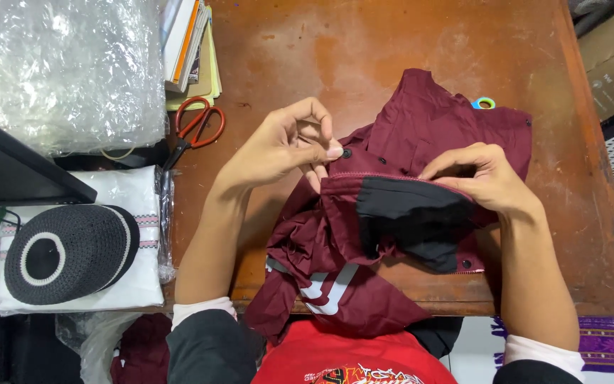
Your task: Trimming loose threads from a maroon jacket using scissors
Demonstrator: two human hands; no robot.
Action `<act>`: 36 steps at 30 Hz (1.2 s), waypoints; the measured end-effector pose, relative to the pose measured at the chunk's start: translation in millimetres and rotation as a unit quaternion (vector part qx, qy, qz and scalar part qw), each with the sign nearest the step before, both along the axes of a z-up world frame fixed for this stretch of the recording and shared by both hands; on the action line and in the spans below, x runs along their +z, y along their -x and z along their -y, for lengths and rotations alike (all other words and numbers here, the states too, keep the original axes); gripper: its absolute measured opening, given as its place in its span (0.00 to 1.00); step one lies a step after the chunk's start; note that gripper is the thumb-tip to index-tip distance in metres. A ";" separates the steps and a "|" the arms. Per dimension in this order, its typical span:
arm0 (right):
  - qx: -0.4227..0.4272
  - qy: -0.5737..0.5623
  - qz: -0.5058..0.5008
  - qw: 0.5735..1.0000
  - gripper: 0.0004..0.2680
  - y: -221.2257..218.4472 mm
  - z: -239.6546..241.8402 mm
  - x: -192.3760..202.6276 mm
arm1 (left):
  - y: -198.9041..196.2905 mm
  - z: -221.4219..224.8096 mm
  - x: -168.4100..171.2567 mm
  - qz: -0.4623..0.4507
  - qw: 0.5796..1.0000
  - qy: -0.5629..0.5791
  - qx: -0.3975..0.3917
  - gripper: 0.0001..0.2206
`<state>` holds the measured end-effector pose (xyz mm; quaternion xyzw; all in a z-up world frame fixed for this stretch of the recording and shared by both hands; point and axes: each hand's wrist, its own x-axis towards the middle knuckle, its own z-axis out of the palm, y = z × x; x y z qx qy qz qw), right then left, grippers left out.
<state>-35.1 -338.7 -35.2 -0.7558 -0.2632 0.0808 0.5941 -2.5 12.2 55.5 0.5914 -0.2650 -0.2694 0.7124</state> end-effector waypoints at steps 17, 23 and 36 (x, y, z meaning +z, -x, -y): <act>-0.186 0.127 0.369 0.902 0.15 40.3 -45.6 62.3 | 10.2 30.6 -16.8 -0.147 0.977 0.061 0.143 0.13; -0.112 0.165 0.339 0.919 0.11 47.0 -88.4 71.5 | 19.3 37.6 -16.3 -0.162 0.982 0.042 0.092 0.13; -0.164 0.027 0.765 0.622 0.11 -20.0 -101.0 -22.9 | -2.7 15.9 -23.6 -0.092 0.975 0.077 0.185 0.15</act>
